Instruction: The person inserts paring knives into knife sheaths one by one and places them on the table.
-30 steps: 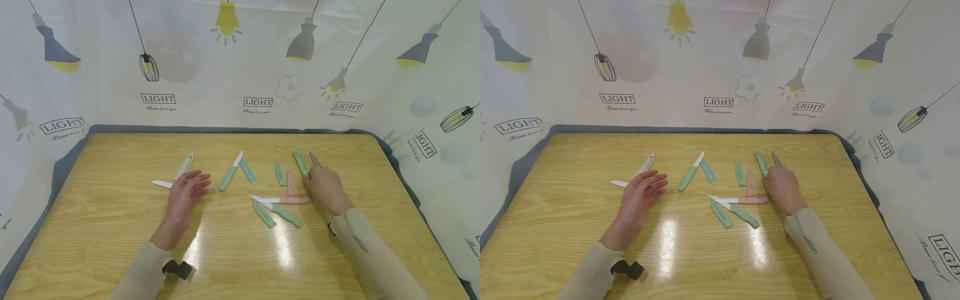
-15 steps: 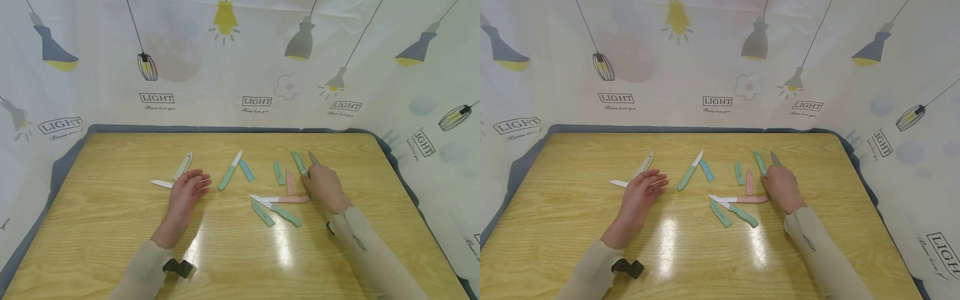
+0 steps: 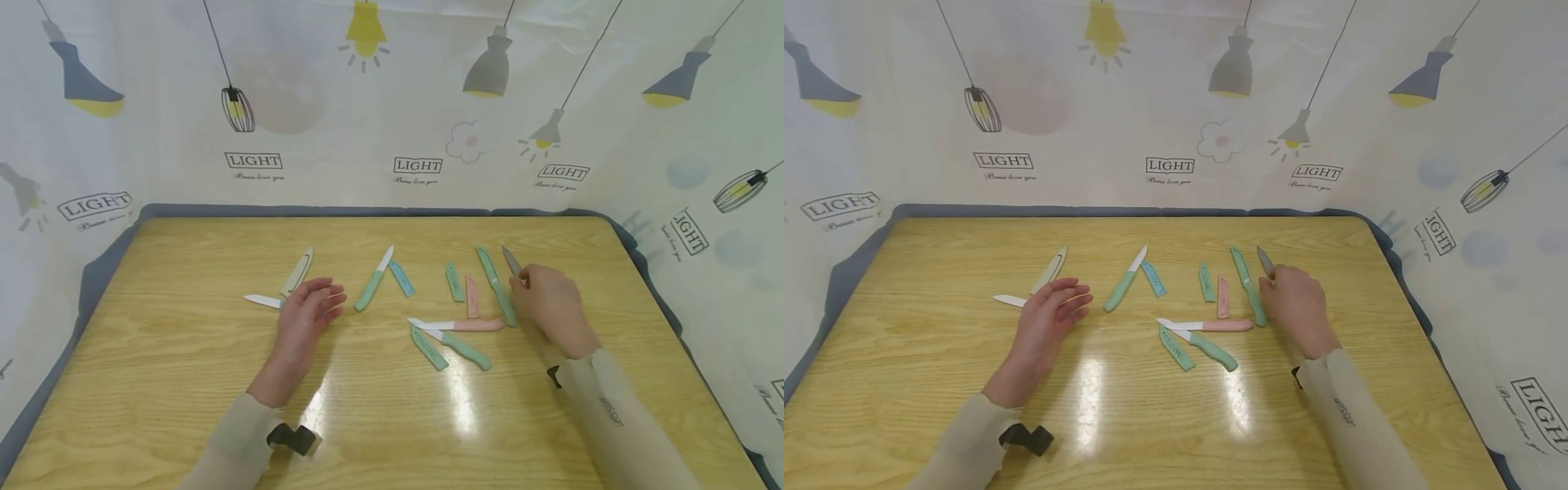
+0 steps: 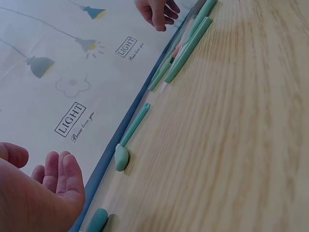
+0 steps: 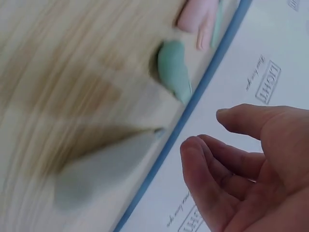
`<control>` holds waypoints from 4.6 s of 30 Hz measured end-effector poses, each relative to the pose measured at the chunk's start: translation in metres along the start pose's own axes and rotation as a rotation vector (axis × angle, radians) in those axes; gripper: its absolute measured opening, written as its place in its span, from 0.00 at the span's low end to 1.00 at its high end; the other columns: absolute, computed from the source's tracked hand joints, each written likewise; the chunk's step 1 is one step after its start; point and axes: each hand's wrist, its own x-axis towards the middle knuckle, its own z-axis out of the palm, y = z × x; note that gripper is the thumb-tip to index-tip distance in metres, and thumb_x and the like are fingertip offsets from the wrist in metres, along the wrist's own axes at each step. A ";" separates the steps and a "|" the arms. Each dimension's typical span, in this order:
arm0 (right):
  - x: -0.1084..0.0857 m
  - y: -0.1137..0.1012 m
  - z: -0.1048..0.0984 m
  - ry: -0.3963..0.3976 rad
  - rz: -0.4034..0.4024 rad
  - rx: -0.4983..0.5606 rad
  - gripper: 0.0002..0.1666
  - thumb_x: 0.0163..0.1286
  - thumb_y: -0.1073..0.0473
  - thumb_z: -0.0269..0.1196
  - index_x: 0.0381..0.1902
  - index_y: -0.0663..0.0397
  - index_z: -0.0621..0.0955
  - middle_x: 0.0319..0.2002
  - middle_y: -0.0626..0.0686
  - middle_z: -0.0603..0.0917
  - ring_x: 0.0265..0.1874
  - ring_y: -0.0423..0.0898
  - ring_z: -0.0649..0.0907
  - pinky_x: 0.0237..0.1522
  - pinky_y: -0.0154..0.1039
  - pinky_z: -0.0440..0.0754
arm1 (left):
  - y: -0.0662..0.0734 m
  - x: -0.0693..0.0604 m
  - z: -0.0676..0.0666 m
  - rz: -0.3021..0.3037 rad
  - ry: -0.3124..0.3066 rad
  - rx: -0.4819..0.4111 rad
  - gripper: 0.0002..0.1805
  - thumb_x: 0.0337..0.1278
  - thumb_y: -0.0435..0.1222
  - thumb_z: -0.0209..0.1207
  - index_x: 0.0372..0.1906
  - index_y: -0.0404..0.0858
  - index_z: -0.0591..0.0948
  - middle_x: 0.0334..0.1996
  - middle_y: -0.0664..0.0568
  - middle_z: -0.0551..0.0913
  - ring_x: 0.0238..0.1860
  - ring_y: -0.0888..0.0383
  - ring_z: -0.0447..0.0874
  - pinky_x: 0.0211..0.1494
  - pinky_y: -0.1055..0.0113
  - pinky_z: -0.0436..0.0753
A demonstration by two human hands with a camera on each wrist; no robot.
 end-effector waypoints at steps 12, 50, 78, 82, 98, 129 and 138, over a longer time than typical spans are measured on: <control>-0.022 0.019 -0.004 -0.034 0.058 -0.021 0.45 0.81 0.38 0.52 0.69 0.79 0.67 0.64 0.82 0.67 0.59 0.80 0.71 0.59 0.75 0.72 | 0.006 0.001 -0.008 0.001 0.015 -0.029 0.16 0.78 0.30 0.47 0.63 0.28 0.70 0.46 0.52 0.84 0.51 0.54 0.86 0.60 0.59 0.85; -0.026 0.036 0.005 -0.173 0.078 0.010 0.27 0.77 0.50 0.60 0.47 0.77 0.79 0.32 0.61 0.84 0.25 0.49 0.79 0.24 0.40 0.78 | 0.045 -0.002 -0.066 0.075 0.112 -0.064 0.09 0.81 0.33 0.48 0.56 0.34 0.74 0.45 0.54 0.85 0.50 0.56 0.86 0.57 0.68 0.86; -0.030 0.036 -0.007 -0.083 0.087 0.003 0.48 0.80 0.32 0.48 0.68 0.76 0.69 0.63 0.80 0.69 0.55 0.78 0.74 0.51 0.72 0.77 | 0.056 0.084 -0.050 0.141 -0.178 1.603 0.28 0.69 0.44 0.62 0.56 0.21 0.75 0.47 0.32 0.74 0.44 0.39 0.74 0.46 0.49 0.82; -0.031 0.036 -0.008 -0.080 0.087 0.005 0.47 0.80 0.33 0.49 0.68 0.76 0.69 0.63 0.80 0.68 0.55 0.78 0.74 0.52 0.73 0.76 | 0.055 0.087 -0.050 0.150 -0.197 1.590 0.20 0.68 0.40 0.65 0.48 0.24 0.77 0.40 0.37 0.74 0.38 0.45 0.73 0.38 0.56 0.79; -0.035 0.032 -0.013 -0.083 0.091 0.026 0.48 0.80 0.32 0.48 0.69 0.75 0.69 0.65 0.79 0.67 0.58 0.76 0.73 0.55 0.72 0.75 | 0.058 0.089 -0.049 0.016 -0.146 1.465 0.23 0.64 0.33 0.59 0.61 0.24 0.77 0.49 0.36 0.79 0.41 0.45 0.78 0.41 0.58 0.83; -0.035 0.035 -0.009 -0.104 0.061 0.054 0.46 0.81 0.35 0.49 0.69 0.76 0.69 0.64 0.78 0.69 0.58 0.75 0.75 0.55 0.71 0.76 | 0.066 0.045 -0.060 -0.210 -0.163 -0.250 0.29 0.83 0.28 0.41 0.81 0.30 0.52 0.55 0.47 0.84 0.58 0.54 0.85 0.66 0.62 0.81; -0.034 0.035 -0.006 -0.137 0.046 0.088 0.47 0.82 0.34 0.48 0.69 0.77 0.68 0.64 0.79 0.70 0.59 0.75 0.74 0.55 0.71 0.76 | 0.060 0.040 -0.051 -0.223 -0.182 -0.304 0.29 0.84 0.29 0.39 0.82 0.32 0.51 0.76 0.36 0.64 0.61 0.54 0.83 0.69 0.61 0.78</control>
